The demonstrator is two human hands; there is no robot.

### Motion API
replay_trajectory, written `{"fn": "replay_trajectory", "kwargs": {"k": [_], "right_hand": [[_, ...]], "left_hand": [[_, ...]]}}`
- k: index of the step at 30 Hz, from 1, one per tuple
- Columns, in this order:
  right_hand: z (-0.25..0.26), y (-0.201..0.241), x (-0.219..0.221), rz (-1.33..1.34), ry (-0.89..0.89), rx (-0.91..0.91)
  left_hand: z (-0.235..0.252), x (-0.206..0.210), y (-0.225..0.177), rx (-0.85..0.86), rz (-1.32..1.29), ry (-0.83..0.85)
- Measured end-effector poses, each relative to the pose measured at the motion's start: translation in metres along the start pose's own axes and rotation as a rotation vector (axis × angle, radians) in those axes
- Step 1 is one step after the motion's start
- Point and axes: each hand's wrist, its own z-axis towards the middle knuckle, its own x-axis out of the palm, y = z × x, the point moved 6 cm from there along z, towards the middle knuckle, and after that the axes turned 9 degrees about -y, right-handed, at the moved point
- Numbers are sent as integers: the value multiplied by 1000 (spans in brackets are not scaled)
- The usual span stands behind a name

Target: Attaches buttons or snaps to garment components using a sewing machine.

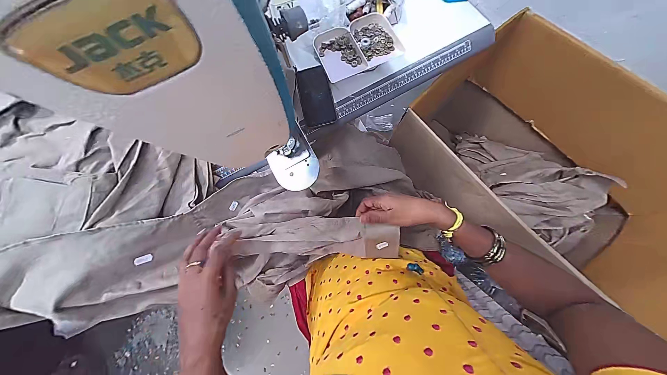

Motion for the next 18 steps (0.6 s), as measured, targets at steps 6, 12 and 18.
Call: {"fn": "replay_trajectory", "kwargs": {"k": [6,12,18], "right_hand": [[-2,62,-22,-138,-170,-285],[-38,113,-20,-595,-616,-774],[5,4,43,-183,-333,-412]], "left_hand": [[36,42,-94,260,-384,121],[39,40,-100,308,-151,-175],[-27,120,-37,174,-34,72]]}}
